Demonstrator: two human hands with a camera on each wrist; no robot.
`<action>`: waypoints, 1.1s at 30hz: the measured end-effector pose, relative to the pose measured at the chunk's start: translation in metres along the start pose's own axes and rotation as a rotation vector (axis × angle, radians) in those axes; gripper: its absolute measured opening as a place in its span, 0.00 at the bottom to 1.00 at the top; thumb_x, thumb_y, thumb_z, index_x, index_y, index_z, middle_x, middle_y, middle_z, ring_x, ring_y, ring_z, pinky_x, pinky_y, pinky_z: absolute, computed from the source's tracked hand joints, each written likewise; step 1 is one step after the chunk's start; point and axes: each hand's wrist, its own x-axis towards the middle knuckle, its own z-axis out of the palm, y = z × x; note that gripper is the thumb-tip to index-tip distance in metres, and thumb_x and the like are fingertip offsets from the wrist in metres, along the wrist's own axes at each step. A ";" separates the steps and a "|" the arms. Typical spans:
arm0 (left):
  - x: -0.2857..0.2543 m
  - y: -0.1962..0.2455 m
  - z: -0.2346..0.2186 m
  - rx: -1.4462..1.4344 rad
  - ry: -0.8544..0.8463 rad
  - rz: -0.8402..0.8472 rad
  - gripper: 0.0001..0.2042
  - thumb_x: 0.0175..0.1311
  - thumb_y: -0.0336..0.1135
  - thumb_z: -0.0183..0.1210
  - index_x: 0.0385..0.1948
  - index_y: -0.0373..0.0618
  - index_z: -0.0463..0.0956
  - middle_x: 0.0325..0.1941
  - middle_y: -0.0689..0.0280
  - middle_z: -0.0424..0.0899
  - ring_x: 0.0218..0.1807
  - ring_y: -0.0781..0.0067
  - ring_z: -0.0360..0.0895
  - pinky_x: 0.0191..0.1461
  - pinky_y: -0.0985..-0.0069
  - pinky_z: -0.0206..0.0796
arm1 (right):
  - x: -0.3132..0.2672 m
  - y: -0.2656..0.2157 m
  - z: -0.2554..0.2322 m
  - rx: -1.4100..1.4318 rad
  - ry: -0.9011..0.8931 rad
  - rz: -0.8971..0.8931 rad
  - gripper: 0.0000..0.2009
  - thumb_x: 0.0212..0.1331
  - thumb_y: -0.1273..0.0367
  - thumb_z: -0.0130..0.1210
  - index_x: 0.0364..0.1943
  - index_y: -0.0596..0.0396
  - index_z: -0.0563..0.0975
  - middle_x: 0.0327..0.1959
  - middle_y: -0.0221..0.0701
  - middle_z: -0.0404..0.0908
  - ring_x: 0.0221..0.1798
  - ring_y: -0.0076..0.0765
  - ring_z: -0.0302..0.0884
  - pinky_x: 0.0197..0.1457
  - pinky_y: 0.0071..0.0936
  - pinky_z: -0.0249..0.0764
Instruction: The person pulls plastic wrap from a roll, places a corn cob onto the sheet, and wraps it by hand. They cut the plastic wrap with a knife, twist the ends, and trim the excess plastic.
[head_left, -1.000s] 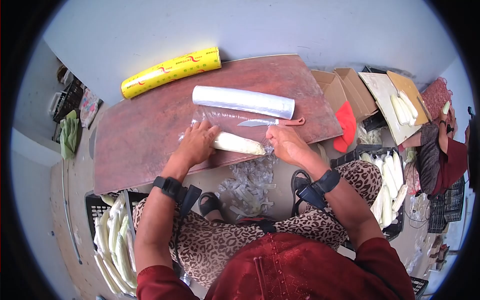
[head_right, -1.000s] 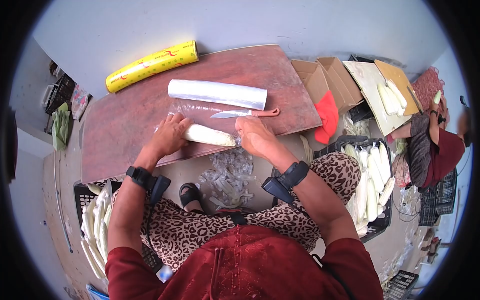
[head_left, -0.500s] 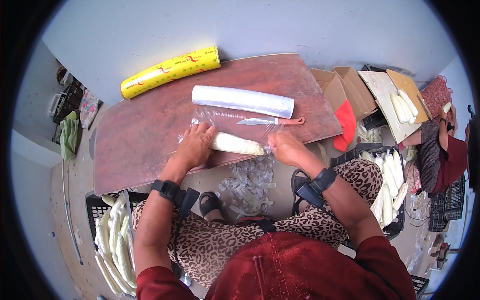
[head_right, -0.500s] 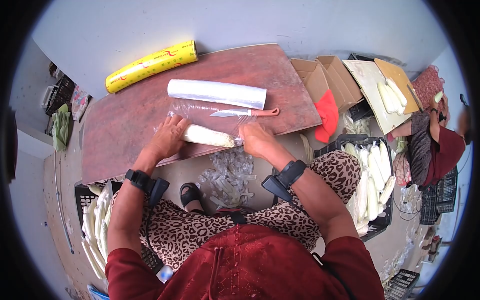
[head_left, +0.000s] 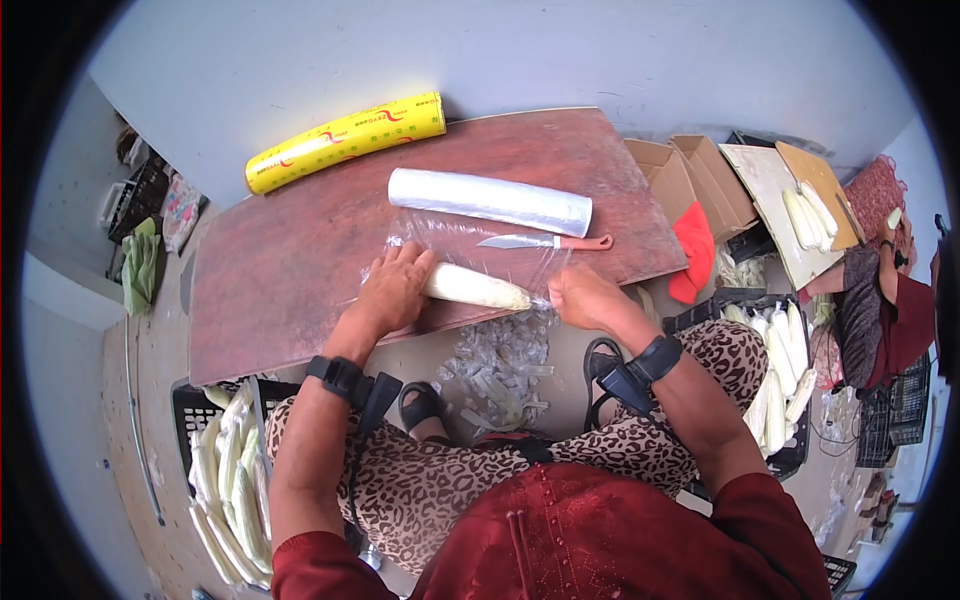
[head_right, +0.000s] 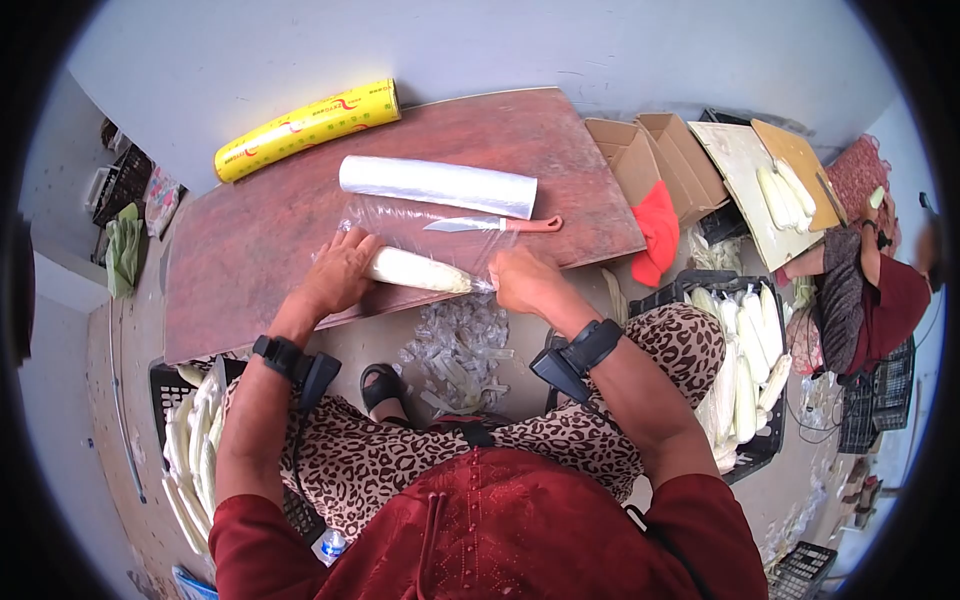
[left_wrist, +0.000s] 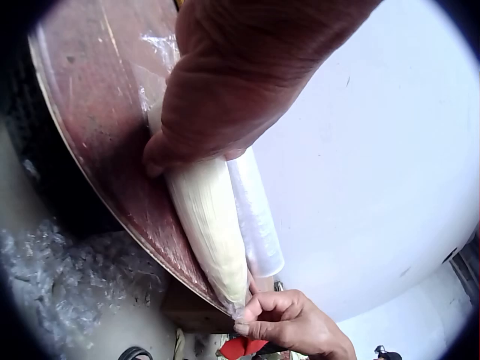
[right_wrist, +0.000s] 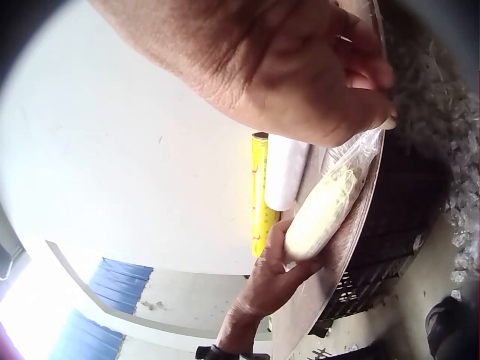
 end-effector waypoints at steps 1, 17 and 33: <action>0.000 0.001 -0.001 -0.008 0.002 -0.002 0.21 0.53 0.25 0.56 0.52 0.49 0.70 0.54 0.57 0.72 0.58 0.50 0.69 0.61 0.56 0.61 | 0.001 0.001 0.000 -0.028 -0.034 0.005 0.02 0.45 0.77 0.54 0.24 0.57 0.77 0.28 0.48 0.79 0.36 0.58 0.79 0.37 0.44 0.74; 0.003 0.000 -0.001 0.011 0.023 0.017 0.22 0.52 0.25 0.56 0.52 0.51 0.71 0.52 0.58 0.74 0.57 0.50 0.70 0.60 0.56 0.61 | -0.002 -0.052 0.009 0.085 0.433 -0.396 0.22 0.49 0.67 0.66 0.48 0.54 0.71 0.43 0.39 0.72 0.48 0.50 0.73 0.48 0.43 0.69; 0.014 -0.018 -0.013 0.002 -0.118 -0.115 0.30 0.39 0.41 0.70 0.51 0.51 0.74 0.51 0.63 0.80 0.58 0.54 0.70 0.60 0.58 0.58 | 0.013 -0.046 0.031 -0.010 0.310 -0.396 0.20 0.49 0.71 0.64 0.45 0.55 0.68 0.41 0.37 0.72 0.48 0.47 0.72 0.51 0.43 0.67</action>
